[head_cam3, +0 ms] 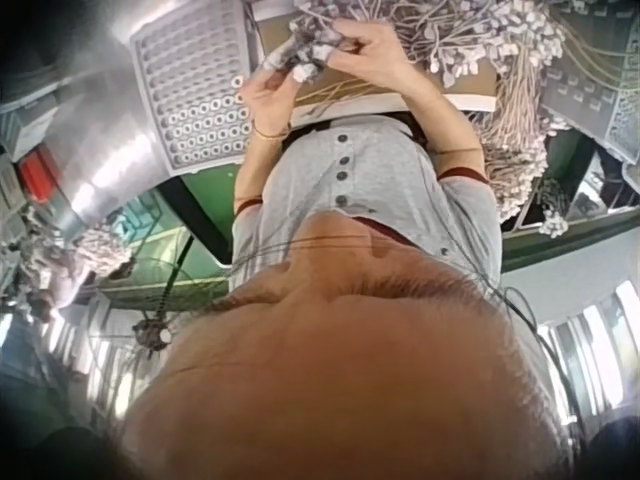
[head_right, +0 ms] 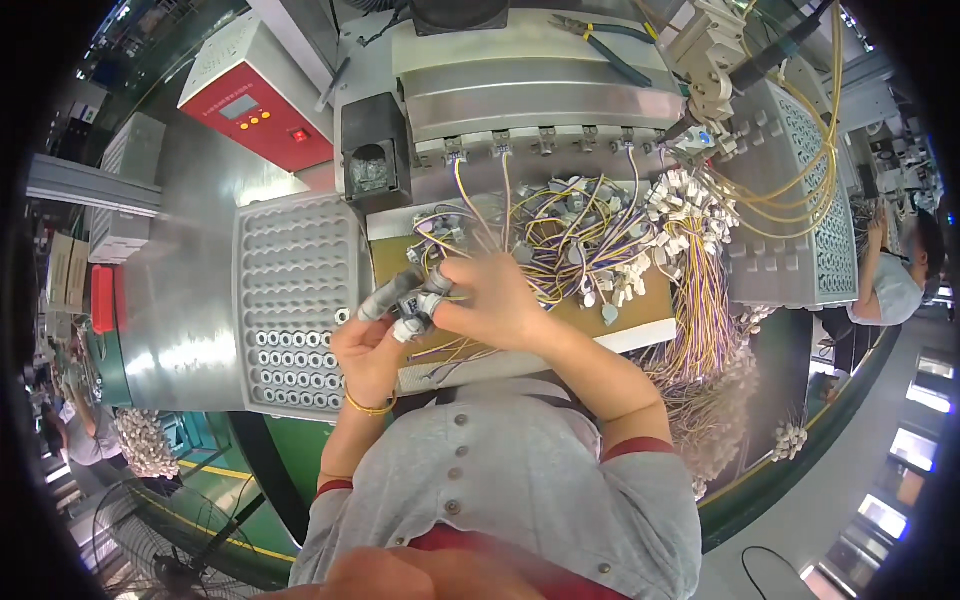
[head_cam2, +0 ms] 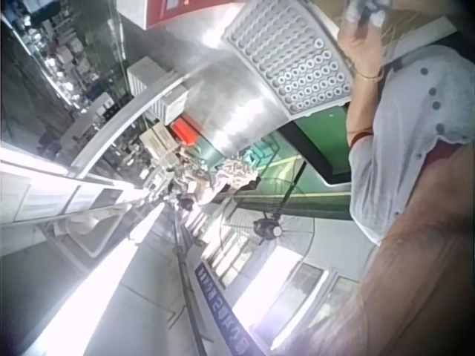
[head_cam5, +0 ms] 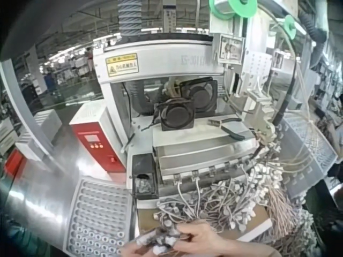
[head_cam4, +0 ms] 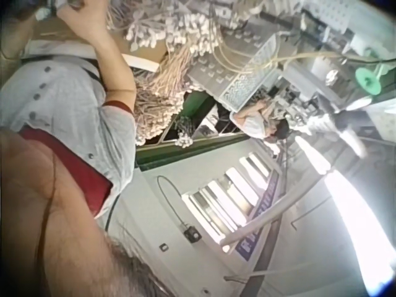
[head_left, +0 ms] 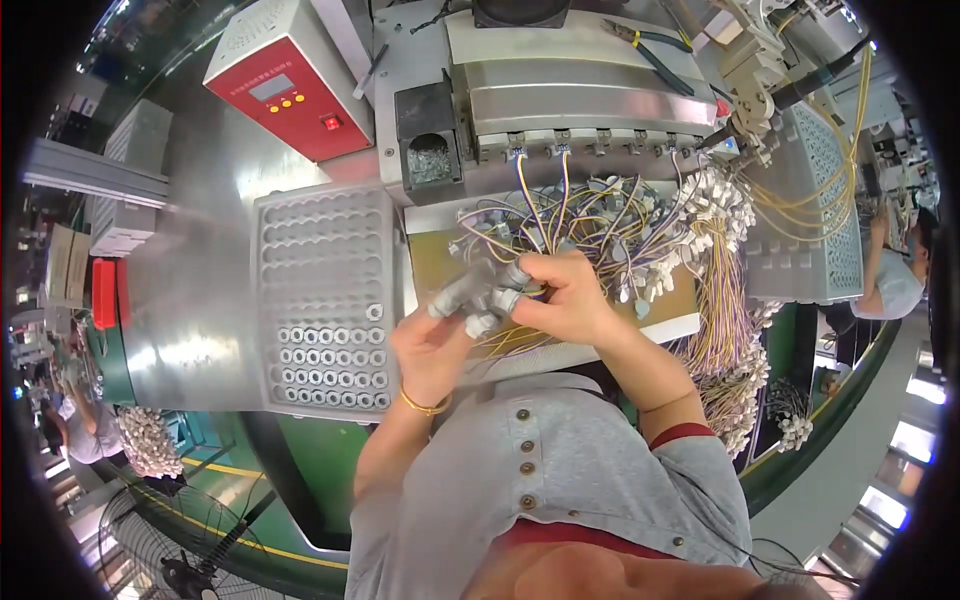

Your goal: The person takes components from a tray, attaches them onto wire harness ends, inserts the harnesses into a machine, and places the finished wire harnesses into a bin.

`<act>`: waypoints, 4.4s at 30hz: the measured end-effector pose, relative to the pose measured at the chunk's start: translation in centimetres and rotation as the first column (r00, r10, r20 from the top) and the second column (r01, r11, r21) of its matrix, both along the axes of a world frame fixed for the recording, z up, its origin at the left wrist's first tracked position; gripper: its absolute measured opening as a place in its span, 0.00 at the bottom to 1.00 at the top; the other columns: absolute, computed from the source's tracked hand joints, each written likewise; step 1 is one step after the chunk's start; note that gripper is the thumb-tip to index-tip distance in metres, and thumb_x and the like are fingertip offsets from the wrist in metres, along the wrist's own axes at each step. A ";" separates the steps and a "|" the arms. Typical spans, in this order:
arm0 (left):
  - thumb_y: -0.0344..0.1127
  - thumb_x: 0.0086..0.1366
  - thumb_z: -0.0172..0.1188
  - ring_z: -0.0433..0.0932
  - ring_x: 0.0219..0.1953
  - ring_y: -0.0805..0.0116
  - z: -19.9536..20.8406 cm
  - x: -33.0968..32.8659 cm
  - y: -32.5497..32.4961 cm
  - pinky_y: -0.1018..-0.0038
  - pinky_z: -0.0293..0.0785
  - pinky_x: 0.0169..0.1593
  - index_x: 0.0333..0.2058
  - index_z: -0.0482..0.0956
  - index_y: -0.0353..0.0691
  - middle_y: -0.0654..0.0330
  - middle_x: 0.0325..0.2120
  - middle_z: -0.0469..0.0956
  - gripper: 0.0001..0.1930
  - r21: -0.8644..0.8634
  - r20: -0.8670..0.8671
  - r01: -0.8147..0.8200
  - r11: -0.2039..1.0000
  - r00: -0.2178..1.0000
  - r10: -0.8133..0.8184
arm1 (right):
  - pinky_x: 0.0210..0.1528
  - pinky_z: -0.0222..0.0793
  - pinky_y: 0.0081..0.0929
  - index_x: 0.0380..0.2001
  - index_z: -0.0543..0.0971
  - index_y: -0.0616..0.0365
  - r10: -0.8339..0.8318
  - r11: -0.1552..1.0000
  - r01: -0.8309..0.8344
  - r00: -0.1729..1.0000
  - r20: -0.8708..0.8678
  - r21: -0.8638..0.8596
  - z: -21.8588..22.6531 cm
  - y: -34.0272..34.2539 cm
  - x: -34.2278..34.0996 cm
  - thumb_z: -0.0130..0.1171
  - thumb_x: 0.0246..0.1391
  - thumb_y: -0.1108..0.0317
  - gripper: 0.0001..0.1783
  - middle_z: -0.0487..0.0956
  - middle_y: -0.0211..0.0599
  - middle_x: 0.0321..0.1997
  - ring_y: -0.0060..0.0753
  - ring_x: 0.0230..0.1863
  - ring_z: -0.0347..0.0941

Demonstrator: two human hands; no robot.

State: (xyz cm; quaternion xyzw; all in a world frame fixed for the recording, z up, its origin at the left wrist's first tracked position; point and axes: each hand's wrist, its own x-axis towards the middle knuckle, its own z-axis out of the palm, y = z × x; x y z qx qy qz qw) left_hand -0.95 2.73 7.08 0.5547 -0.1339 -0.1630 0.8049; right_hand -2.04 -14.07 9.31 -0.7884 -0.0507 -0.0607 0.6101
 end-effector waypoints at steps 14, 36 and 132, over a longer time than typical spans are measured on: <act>0.22 0.53 0.53 0.73 0.28 0.74 -0.6 0.7 -1.0 0.80 0.71 0.32 0.37 0.72 0.29 0.59 0.28 0.76 0.11 0.077 -0.126 -0.100 0.992 0.986 0.109 | 0.14 0.51 0.18 0.14 0.66 0.61 0.034 0.999 -0.031 0.995 -0.091 0.031 0.0 1.1 -0.3 0.53 0.33 0.75 0.06 0.61 0.30 0.10 0.14 0.13 0.54; 0.27 0.55 0.49 0.71 0.34 0.74 -4.7 3.7 2.4 0.80 0.67 0.37 0.42 0.70 0.30 0.59 0.36 0.73 0.15 0.161 -0.141 -0.196 0.967 0.965 0.219 | 0.11 0.56 0.16 0.22 0.71 0.63 -0.618 0.571 0.645 0.745 -0.251 0.508 -5.9 -9.1 3.5 0.46 0.44 0.74 0.05 0.72 0.34 0.20 0.21 0.14 0.65; 0.20 0.51 0.55 0.71 0.38 0.73 -0.2 0.7 -2.5 0.77 0.69 0.40 0.41 0.71 0.29 0.58 0.37 0.73 0.15 0.079 0.003 0.126 0.989 0.992 -0.126 | 0.13 0.49 0.19 0.12 0.65 0.62 -0.031 0.991 0.045 0.993 0.115 -0.123 -0.8 -1.9 -1.6 0.55 0.32 0.75 0.08 0.59 0.28 0.08 0.14 0.11 0.53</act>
